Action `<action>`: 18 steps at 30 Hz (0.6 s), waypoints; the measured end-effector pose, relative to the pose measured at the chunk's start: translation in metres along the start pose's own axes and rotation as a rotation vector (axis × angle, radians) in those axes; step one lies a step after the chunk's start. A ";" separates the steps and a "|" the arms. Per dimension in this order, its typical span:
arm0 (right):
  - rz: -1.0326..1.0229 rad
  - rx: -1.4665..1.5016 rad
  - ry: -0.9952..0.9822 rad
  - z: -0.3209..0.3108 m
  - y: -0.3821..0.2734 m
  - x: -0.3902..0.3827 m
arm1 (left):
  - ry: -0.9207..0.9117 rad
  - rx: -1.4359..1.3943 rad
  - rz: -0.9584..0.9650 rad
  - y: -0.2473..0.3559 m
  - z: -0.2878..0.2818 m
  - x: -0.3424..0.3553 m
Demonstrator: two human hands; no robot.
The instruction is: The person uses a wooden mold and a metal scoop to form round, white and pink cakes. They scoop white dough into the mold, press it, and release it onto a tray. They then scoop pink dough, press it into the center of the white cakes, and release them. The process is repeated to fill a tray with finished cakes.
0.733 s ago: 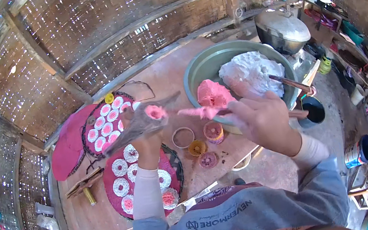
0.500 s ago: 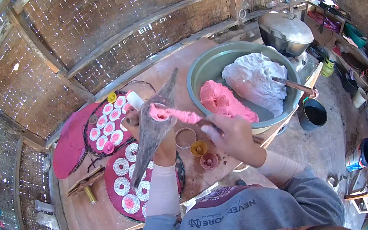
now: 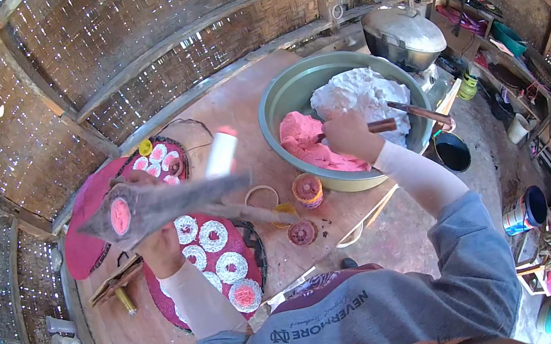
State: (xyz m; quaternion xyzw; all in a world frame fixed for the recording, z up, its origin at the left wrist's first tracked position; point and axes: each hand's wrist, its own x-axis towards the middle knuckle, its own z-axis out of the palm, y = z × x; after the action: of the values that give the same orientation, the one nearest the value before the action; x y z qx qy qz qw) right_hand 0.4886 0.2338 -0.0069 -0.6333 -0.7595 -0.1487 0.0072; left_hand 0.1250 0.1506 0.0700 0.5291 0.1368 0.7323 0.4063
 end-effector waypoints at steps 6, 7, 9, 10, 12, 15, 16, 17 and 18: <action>-0.383 1.367 0.101 -0.071 -0.113 -0.025 | -0.387 -0.616 -0.013 -0.002 0.004 0.004; -0.450 1.756 -0.247 -0.056 -0.140 -0.031 | -0.473 -0.747 0.010 -0.012 0.005 0.007; -0.374 2.252 -0.766 -0.048 -0.176 -0.048 | -0.687 -0.905 0.004 -0.027 -0.005 0.013; -0.361 2.410 -0.899 -0.059 -0.184 -0.060 | -0.660 -0.926 0.007 -0.037 -0.009 0.008; -0.355 2.728 -1.185 -0.094 -0.197 -0.081 | -0.620 -0.938 0.007 -0.045 -0.004 -0.002; 0.033 2.975 -1.359 -0.138 -0.199 -0.094 | 0.056 -0.333 -0.342 -0.008 -0.060 -0.031; 0.035 2.796 -1.020 -0.143 -0.191 -0.093 | 0.222 -0.177 -0.428 0.001 -0.084 -0.039; 0.036 2.586 -0.697 -0.144 -0.185 -0.091 | 0.221 0.110 -0.394 0.008 -0.090 -0.050; 0.124 2.583 -0.700 -0.142 -0.177 -0.086 | 0.212 0.392 -0.370 0.010 -0.089 -0.062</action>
State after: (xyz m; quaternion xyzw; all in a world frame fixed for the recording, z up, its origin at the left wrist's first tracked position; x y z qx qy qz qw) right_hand 0.3102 0.0907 0.0729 -0.2105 -0.2870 0.8401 0.4094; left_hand 0.0480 0.1193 -0.0006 0.4843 0.4114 0.6566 0.4064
